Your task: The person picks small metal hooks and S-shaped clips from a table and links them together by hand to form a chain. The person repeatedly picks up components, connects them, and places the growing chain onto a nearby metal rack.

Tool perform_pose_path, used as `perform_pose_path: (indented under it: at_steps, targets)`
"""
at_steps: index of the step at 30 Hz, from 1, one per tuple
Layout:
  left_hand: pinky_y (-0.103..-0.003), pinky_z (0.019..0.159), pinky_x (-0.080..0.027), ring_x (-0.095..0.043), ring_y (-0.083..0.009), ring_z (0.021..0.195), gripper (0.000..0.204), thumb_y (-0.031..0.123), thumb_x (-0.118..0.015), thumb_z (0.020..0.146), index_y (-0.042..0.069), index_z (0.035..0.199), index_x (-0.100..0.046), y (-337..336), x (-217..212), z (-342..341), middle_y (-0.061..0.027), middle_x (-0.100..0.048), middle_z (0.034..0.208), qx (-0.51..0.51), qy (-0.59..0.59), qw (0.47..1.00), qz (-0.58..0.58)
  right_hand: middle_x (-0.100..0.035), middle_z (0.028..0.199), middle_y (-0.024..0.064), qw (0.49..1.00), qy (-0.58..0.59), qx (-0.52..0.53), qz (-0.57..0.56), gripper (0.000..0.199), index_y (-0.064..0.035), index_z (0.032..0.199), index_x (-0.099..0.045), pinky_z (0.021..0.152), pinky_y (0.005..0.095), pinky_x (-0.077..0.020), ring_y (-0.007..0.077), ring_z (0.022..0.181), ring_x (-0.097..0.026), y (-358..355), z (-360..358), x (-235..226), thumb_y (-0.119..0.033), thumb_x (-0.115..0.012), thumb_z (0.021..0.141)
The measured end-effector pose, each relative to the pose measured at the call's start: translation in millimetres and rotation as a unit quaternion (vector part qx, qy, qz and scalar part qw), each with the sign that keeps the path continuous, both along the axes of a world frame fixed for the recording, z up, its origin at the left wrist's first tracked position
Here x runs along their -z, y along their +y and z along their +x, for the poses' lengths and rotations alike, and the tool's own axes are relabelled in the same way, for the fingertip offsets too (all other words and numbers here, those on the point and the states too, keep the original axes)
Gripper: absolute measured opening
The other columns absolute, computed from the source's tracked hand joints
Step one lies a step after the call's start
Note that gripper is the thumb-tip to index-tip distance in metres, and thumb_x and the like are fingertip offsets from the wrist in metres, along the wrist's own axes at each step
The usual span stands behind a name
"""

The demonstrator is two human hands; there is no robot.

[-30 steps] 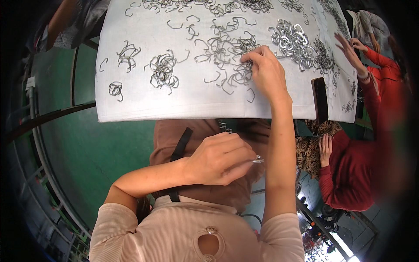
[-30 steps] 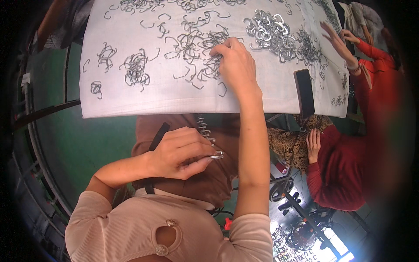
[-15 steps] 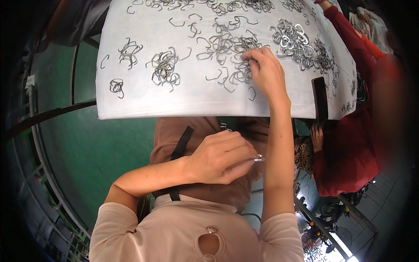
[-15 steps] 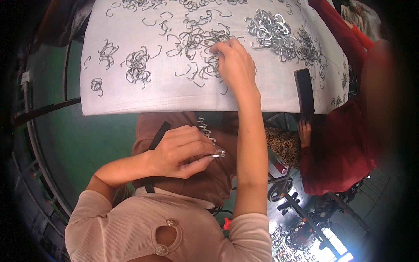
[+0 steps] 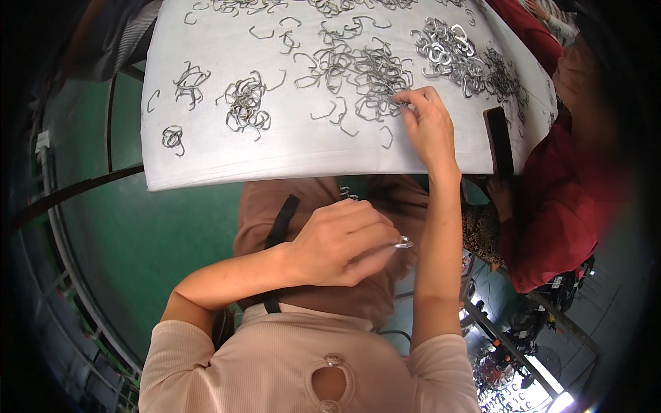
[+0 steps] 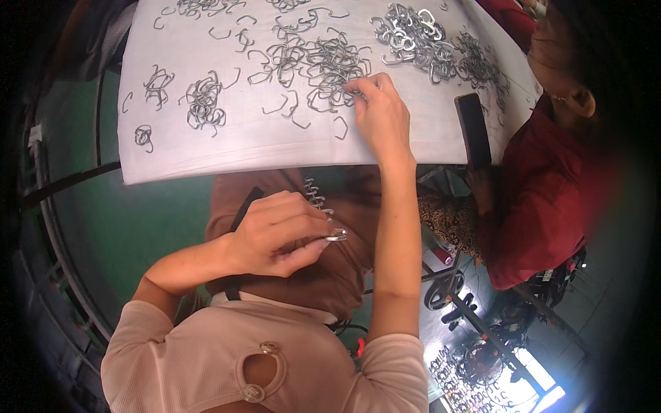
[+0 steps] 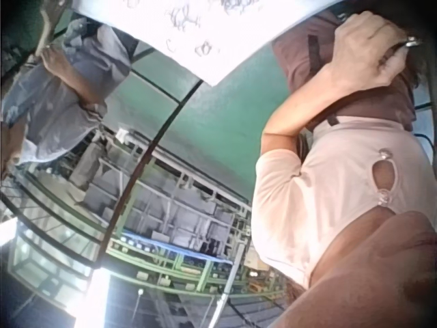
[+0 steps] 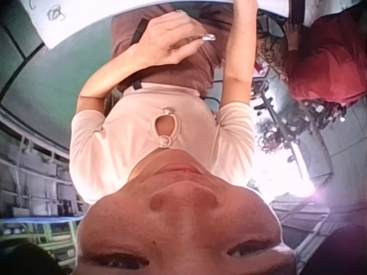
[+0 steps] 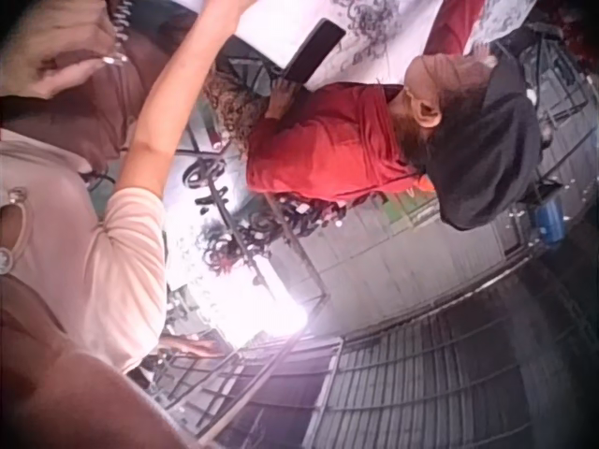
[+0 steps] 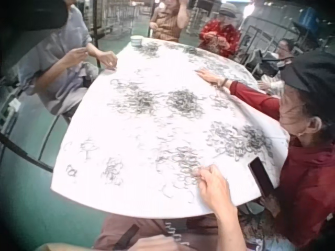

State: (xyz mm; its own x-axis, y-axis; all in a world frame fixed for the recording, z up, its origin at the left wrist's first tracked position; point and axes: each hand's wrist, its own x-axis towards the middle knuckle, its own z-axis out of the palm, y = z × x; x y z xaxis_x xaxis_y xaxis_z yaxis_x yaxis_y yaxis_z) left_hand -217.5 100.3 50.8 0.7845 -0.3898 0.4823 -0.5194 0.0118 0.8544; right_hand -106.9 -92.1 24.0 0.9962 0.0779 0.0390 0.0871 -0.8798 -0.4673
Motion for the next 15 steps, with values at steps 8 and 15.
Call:
perform_pose_path:
  at_steps: [8,15]
  targets:
    - [-0.031,0.057,-0.045,-0.058,-0.0226,0.065,0.022,0.002,-0.072,0.067,0.002,0.088,-0.065,-2,-1,1,-0.0083,-0.064,0.082,0.014,-0.005,1.0,0.007,-0.058,0.092,0.0083,0.999,-0.038,-0.011,0.034,0.012,-0.0118,0.088,-0.068,0.072,0.0408,-0.0489,0.031,0.082,-0.062,3,-11,8,-0.004,-0.062,0.081]
    - [-0.031,0.055,-0.045,-0.058,-0.0223,0.063,0.023,0.001,-0.072,0.067,0.002,0.089,-0.066,-3,-1,0,-0.0097,-0.065,0.083,0.017,-0.008,1.0,0.011,-0.059,0.088,0.0103,0.996,-0.01,-0.089,0.006,0.008,-0.0095,0.087,-0.067,0.069,0.0419,-0.0493,0.032,0.08,-0.062,22,-16,19,-0.01,-0.068,0.078]
